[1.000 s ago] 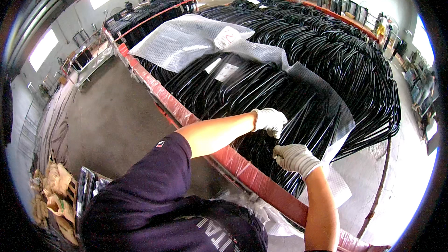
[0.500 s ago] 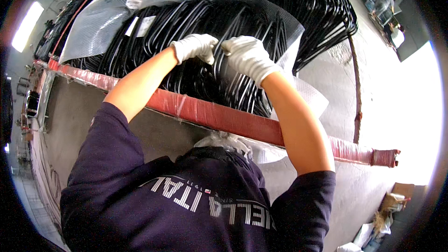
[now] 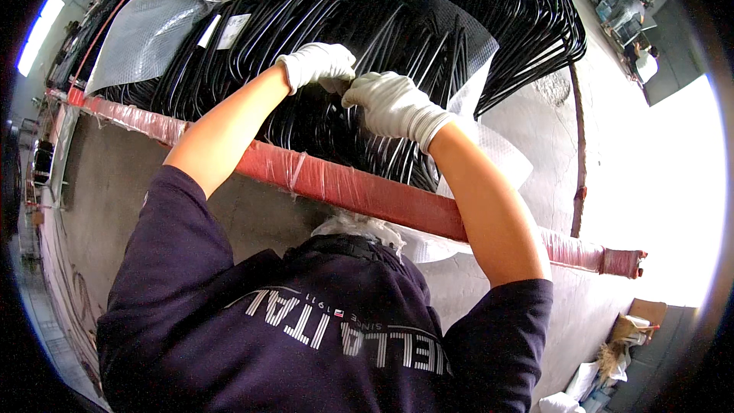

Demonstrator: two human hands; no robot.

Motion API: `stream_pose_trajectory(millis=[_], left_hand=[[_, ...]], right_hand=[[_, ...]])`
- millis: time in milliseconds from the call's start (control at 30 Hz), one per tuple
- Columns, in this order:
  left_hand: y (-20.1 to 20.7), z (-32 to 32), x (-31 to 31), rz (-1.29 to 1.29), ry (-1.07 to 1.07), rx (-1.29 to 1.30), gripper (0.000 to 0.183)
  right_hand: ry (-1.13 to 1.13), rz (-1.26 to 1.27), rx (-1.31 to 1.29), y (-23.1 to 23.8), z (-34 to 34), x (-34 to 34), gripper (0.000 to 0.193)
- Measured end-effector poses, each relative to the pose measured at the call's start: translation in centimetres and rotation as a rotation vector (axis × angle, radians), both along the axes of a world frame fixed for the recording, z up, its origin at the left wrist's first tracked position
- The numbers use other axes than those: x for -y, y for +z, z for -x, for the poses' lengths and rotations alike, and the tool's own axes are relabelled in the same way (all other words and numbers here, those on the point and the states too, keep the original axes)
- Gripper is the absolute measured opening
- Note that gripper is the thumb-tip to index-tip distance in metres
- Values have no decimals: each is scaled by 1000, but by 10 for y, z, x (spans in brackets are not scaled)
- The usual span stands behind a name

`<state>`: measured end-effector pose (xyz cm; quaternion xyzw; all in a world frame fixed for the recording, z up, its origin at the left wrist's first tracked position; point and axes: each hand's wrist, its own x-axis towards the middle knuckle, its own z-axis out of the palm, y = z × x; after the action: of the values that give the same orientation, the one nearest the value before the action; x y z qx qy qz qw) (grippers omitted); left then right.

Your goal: The person organizes black U-shaped metal rods within a large industrial rack, using their gloved hands to separate individual pieces and adjust the plastic wrap between layers.

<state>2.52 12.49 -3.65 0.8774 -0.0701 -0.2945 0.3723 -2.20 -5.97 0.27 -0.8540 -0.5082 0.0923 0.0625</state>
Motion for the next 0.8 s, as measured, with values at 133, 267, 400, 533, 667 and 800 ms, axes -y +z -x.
stream_pose_trajectory(millis=[133,267,400,533,667,800], left_hand=[[-31,-28,-14,-288,-362,275,15],[-15,-2,-6,266,199,-18,18],[-15,-4,-7,162,277,-62,19],[-32,-14,-20,152,337,17,19],[-10,4,-8,217,421,-23,21],[-7,4,-12,370,481,-104,19]], right_hand=[[108,35,257,-7,5,-7,41],[97,94,399,-18,9,-5,42],[106,114,419,-16,14,-12,39],[140,167,415,-12,16,-19,36],[171,-14,504,-26,10,-11,20],[165,-24,562,-28,9,-9,19]])
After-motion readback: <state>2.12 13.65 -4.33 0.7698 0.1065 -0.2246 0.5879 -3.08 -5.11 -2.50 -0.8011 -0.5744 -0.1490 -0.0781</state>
